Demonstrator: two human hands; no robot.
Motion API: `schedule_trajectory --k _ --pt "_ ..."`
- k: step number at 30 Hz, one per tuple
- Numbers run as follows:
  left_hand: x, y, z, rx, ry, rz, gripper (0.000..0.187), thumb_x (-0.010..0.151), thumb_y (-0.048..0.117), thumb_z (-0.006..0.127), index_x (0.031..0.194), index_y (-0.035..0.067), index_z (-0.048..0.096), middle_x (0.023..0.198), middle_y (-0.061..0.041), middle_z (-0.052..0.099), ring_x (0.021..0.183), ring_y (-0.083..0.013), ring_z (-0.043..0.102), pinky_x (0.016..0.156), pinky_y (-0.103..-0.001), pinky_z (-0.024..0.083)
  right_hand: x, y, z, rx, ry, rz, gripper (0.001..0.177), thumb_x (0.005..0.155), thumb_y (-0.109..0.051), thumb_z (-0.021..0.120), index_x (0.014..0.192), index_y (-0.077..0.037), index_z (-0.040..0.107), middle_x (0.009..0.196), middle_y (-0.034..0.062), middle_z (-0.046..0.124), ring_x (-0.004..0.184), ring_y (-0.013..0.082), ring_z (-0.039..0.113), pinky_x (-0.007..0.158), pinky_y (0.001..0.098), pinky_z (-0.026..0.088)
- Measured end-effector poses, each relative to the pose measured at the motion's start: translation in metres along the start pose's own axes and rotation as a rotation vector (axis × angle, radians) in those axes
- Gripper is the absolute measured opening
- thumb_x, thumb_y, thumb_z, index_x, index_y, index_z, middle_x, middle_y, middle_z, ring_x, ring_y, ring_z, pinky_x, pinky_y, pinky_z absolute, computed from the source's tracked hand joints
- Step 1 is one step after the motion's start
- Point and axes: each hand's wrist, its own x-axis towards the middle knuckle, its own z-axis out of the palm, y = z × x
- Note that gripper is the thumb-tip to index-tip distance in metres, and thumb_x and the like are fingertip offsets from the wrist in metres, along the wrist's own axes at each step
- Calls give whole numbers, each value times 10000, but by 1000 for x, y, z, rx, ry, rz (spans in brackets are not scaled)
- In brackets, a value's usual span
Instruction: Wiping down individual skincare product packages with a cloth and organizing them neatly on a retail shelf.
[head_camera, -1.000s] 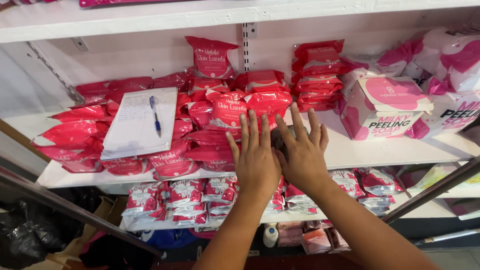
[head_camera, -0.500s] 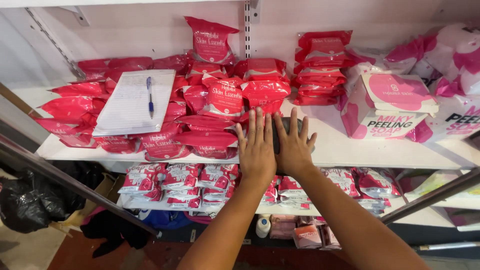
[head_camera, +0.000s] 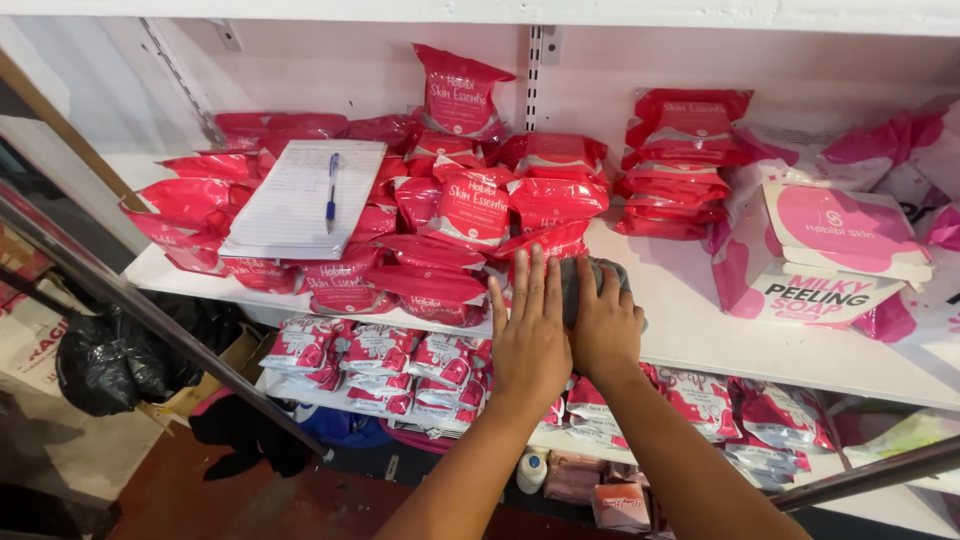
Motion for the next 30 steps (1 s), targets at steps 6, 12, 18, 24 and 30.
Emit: schedule_trajectory --k 6,12,18,24,30 --pt "4 7 -25 -43 67 -1 795 843 102 634 1562 -34 322 1681 -205 232 1586 -328 133 1248 -615 54 -12 3 -11 189 147 -77 906 734 -332 805 1528 -184 394 1400 218 522 1169 426 579 977 534 451" --pt "9 -25 -46 -58 88 -39 765 881 174 642 1549 -30 331 1670 -229 202 1572 -381 111 1224 -646 20 -14 13 -7 393 343 -164 815 694 -132 786 1463 -119 514 1278 223 603 1138 435 621 969 506 514" --pt "12 -76 -63 -72 198 -35 694 973 273 608 1555 -21 368 1674 -266 192 1570 -411 106 1217 -661 9 -8 13 -11 673 512 56 724 760 -57 760 1447 -112 537 1314 200 631 1194 355 648 1010 443 524" --pt "36 -133 -76 -71 141 -94 726 927 291 648 1505 -57 381 1629 -309 224 1529 -445 200 1214 -636 78 -14 -63 -74 715 837 -51 658 920 -33 753 1514 -31 471 1429 166 565 1328 258 594 1199 379 462" --pt "75 -151 -100 -214 -34 -157 714 853 265 711 1445 -30 442 1391 -235 538 1264 -420 512 1044 -558 384 16 -145 -96 836 799 -150 829 844 -99 798 1557 -7 386 1435 160 547 1322 273 578 1154 369 445"
